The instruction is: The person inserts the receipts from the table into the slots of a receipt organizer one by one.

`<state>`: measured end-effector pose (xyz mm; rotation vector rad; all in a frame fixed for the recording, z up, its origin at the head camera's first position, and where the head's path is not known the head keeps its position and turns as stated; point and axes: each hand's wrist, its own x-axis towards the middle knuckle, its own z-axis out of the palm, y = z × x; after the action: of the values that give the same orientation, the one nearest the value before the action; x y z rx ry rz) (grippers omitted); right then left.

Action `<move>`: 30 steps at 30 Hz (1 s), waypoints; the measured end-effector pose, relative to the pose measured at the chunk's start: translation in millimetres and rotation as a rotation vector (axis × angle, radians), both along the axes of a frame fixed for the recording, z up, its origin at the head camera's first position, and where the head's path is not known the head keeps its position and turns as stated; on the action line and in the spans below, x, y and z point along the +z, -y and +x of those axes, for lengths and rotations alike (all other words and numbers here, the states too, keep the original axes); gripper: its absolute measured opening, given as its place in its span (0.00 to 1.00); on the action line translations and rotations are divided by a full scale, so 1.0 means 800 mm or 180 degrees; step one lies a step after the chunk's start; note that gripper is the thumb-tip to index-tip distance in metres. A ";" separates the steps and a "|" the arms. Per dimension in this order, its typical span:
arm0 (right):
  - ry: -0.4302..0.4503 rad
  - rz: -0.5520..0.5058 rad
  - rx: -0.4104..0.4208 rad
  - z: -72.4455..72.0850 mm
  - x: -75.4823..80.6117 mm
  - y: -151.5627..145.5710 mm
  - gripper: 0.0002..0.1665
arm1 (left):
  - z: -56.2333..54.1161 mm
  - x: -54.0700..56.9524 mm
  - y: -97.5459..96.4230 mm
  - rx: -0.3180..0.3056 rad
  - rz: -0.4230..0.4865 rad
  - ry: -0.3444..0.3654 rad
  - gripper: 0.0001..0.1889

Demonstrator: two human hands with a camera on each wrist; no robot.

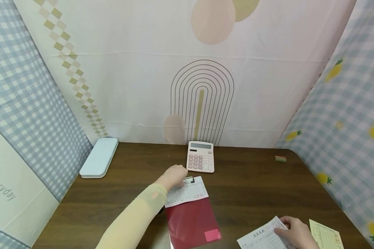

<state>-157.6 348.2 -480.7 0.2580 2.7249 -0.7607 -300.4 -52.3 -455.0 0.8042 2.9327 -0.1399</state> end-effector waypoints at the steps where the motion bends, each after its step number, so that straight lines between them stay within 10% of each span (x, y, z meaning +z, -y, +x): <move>1: 0.0022 -0.0004 0.0007 0.000 0.000 0.000 0.26 | 0.000 0.000 0.000 0.0003 0.0000 -0.0001 0.07; 30: -0.0328 -0.1964 -0.0061 -0.013 0.035 0.043 0.22 | 0.000 0.001 0.000 -0.0086 -0.0080 -0.0080 0.06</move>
<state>-167.7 313.7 -453.0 0.1036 2.4227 -1.5952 -300.5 -52.0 -453.9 0.8449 2.9380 -0.1900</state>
